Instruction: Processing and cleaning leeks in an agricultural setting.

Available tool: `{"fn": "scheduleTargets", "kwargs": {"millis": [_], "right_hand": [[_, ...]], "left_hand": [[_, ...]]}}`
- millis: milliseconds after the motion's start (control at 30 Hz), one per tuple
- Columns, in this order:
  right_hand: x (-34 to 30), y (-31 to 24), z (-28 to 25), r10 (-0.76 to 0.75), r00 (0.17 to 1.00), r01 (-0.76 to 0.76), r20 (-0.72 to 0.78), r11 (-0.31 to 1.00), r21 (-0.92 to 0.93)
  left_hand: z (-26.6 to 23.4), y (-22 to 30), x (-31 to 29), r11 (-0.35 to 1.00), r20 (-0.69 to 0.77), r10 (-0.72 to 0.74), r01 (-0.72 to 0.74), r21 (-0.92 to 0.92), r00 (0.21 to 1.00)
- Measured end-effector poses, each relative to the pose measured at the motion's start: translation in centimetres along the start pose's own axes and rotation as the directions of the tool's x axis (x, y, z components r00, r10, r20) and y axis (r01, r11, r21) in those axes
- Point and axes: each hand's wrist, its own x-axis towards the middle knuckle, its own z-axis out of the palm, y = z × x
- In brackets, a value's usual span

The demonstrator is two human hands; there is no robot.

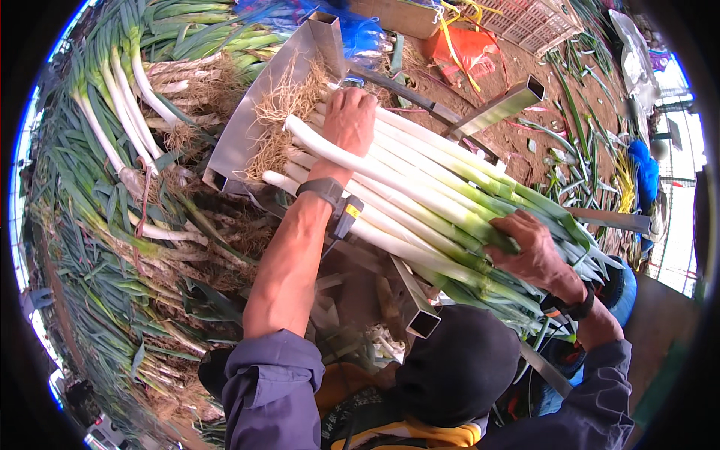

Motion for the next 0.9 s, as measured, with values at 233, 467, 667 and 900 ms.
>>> {"fn": "scheduleTargets", "kwargs": {"millis": [233,467,667,900], "right_hand": [[2.9,0.8,-4.9,-0.149,0.934,-0.038,-0.326,0.863,-0.503],[4.6,4.9,-1.5,-0.141,0.931,-0.129,-0.336,0.735,-0.666],[5.2,6.2,0.9,-0.093,0.948,-0.157,-0.304,0.695,-0.702],[6.0,6.0,2.5,0.035,0.927,-0.21,-0.374,0.873,-0.441]], "left_hand": [[-1.3,0.5,-0.6,0.998,-0.066,-0.001,0.005,0.066,0.998],[-0.9,0.5,-0.3,1.0,-0.06,0.0,-0.001,-0.016,0.998],[-1.0,0.8,-0.4,0.999,-0.041,-0.04,0.039,-0.028,0.998],[-1.5,0.4,-0.3,0.997,-0.015,0.002,0.0,0.083,1.0]]}}
